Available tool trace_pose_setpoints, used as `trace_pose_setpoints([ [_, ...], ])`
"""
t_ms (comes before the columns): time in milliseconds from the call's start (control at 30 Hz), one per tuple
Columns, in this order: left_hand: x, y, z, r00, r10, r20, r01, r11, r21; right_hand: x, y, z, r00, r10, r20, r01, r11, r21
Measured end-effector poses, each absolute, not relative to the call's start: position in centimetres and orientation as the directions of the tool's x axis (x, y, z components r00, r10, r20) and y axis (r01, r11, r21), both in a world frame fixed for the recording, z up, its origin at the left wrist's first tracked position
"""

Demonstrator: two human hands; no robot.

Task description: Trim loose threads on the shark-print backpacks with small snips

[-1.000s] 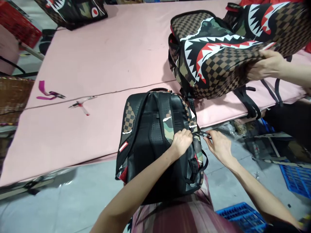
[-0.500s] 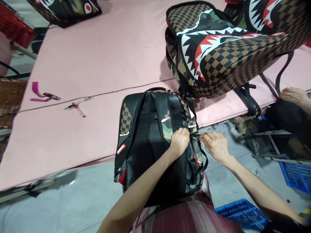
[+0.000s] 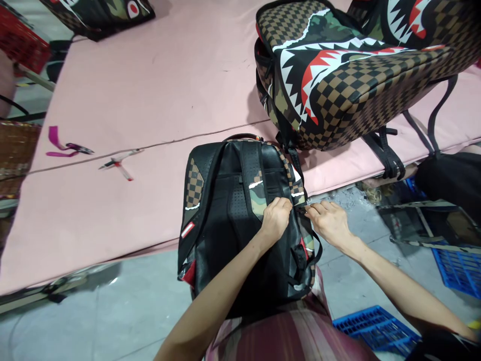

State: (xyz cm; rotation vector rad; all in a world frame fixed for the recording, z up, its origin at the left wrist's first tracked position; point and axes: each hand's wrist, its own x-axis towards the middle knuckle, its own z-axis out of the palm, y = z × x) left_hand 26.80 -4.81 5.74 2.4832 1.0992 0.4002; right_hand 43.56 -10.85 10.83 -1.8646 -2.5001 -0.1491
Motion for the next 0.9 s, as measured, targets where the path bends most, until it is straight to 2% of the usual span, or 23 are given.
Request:
trace_pose_setpoints([
  [300,26.8,-4.9,5.8,0.635,0.766,0.1,0.65,-0.599,0.467,43.3,-10.6,10.5,-0.354,0.929,0.111,0.934,0.344,0.096],
  [500,26.7,-4.7,5.9,0.61,0.788,0.085,0.646,-0.557,0.522,44.3,-11.1,10.0,-0.084,0.979,0.185,0.992,0.099,-0.073],
  [700,26.8,-4.7,6.0,0.604,0.793,0.077,0.649,-0.545,0.531,43.7,-11.5,10.4,-0.207,0.968,0.14,0.978,0.203,0.04],
  [900,26.8,-4.7,6.1,0.608,0.791,0.065,0.652,-0.544,0.528,43.2,-11.1,10.9,-0.222,0.972,0.082,0.975,0.218,0.052],
])
